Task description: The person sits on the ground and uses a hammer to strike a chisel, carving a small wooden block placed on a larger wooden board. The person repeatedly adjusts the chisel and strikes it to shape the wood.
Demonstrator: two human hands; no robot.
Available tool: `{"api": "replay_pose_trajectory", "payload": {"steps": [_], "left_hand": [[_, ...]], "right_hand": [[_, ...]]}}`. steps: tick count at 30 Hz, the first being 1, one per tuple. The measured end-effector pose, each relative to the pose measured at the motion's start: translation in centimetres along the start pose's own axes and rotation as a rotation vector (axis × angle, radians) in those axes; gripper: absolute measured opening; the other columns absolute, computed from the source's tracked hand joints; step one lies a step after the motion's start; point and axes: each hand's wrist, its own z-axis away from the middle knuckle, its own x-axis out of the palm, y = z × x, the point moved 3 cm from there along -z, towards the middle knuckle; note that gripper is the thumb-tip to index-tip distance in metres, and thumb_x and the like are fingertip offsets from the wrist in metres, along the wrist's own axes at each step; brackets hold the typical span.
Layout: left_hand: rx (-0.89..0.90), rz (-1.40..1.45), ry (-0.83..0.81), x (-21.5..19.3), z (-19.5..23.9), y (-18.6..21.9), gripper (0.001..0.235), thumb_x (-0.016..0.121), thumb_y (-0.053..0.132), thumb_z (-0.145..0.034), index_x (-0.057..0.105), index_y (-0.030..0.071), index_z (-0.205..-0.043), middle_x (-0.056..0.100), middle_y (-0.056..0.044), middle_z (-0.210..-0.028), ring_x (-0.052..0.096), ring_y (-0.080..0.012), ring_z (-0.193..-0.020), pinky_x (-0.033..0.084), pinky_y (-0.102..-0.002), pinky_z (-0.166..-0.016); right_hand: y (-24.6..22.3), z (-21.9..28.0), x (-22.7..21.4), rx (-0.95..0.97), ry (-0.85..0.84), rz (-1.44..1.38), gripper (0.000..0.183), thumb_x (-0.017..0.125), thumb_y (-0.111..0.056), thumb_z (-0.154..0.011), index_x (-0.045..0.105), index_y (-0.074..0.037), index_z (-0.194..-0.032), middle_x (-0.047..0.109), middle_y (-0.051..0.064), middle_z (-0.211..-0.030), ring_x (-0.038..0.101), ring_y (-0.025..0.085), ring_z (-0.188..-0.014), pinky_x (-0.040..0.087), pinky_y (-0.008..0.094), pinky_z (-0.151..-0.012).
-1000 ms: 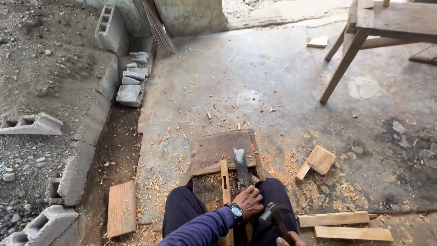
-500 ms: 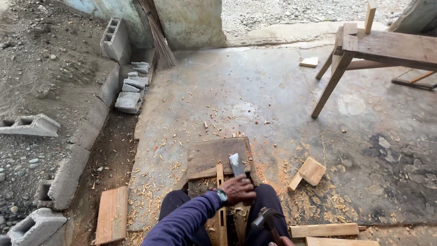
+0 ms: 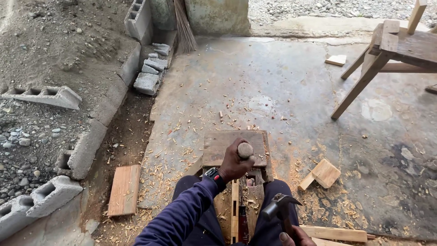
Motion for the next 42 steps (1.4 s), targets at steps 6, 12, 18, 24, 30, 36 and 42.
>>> {"api": "replay_pose_trajectory", "payload": {"steps": [6, 12, 18, 24, 30, 36, 42], "left_hand": [[-0.005, -0.114, 0.023, 0.1, 0.6, -1.0, 0.03, 0.074, 0.006, -0.081, 0.054, 0.007, -0.104, 0.062, -0.006, -0.087, 0.064, -0.0147, -0.079, 0.055, -0.033, -0.07], [0.026, -0.229, 0.001, 0.0, 0.8, -1.0, 0.033, 0.075, 0.011, -0.082, 0.054, 0.007, -0.107, 0.065, -0.012, -0.088, 0.07, -0.0235, -0.081, 0.055, -0.036, -0.071], [0.071, -0.237, -0.078, -0.3, 1.8, -1.4, 0.033, 0.074, 0.011, -0.082, 0.054, 0.007, -0.108, 0.064, -0.011, -0.09, 0.071, -0.0261, -0.08, 0.056, -0.037, -0.07], [0.123, -0.237, -0.142, -0.9, 3.1, -1.1, 0.034, 0.074, 0.011, -0.082, 0.055, 0.007, -0.11, 0.065, -0.01, -0.093, 0.069, -0.0263, -0.082, 0.056, -0.038, -0.072], [0.124, -0.232, -0.139, -1.8, 3.9, -1.4, 0.031, 0.074, 0.012, -0.085, 0.056, 0.007, -0.109, 0.063, -0.01, -0.099, 0.068, -0.0265, -0.088, 0.055, -0.038, -0.078], [0.203, -0.198, -0.189, -2.3, 4.0, -1.2, 0.043, 0.078, 0.016, -0.082, 0.061, 0.006, -0.119, 0.064, -0.011, -0.106, 0.068, -0.0281, -0.096, 0.055, -0.037, -0.084], [-0.024, -0.044, -0.371, -1.2, 4.7, -2.9, 0.043, 0.086, 0.022, -0.08, 0.065, 0.005, -0.114, 0.069, -0.011, -0.101, 0.068, -0.0249, -0.094, 0.056, -0.036, -0.085]], "right_hand": [[-7.3, -0.1, 1.0, -0.007, 0.053, -0.092, 0.055, 0.084, -0.037, -0.076, 0.077, -0.001, -0.118, 0.08, 0.013, -0.094, 0.074, 0.021, -0.094, 0.052, 0.037, -0.092], [-9.1, 0.1, 1.1, -0.08, 0.054, -0.112, 0.054, 0.083, -0.037, -0.077, 0.076, -0.001, -0.116, 0.08, 0.01, -0.093, 0.072, 0.017, -0.091, 0.051, 0.032, -0.09], [-19.9, 2.2, 0.8, 0.043, 0.007, -0.279, 0.058, 0.08, -0.03, -0.081, 0.067, -0.002, -0.131, 0.068, 0.016, -0.07, 0.057, 0.017, -0.055, 0.043, 0.03, -0.053], [-35.5, 3.5, 0.2, -0.382, -0.043, -0.348, 0.079, 0.068, -0.024, -0.087, 0.033, -0.009, -0.157, 0.071, 0.01, -0.089, 0.057, 0.009, -0.058, 0.051, 0.026, -0.054], [-39.0, 4.1, 1.4, -0.769, 0.124, -0.507, 0.061, 0.061, -0.019, -0.104, 0.042, -0.006, -0.16, 0.066, 0.007, -0.102, 0.055, 0.009, -0.075, 0.05, 0.027, -0.066], [-37.1, 1.1, 5.6, -0.411, -0.223, 0.666, 0.06, 0.063, -0.029, -0.099, 0.046, -0.027, -0.156, 0.069, 0.015, -0.085, 0.061, 0.016, -0.071, 0.054, 0.037, -0.068], [-33.9, 1.6, 4.4, -0.386, -0.249, 0.098, 0.056, 0.062, -0.022, -0.097, 0.048, -0.016, -0.152, 0.077, 0.012, -0.124, 0.069, 0.014, -0.111, 0.053, 0.029, -0.09]]}}
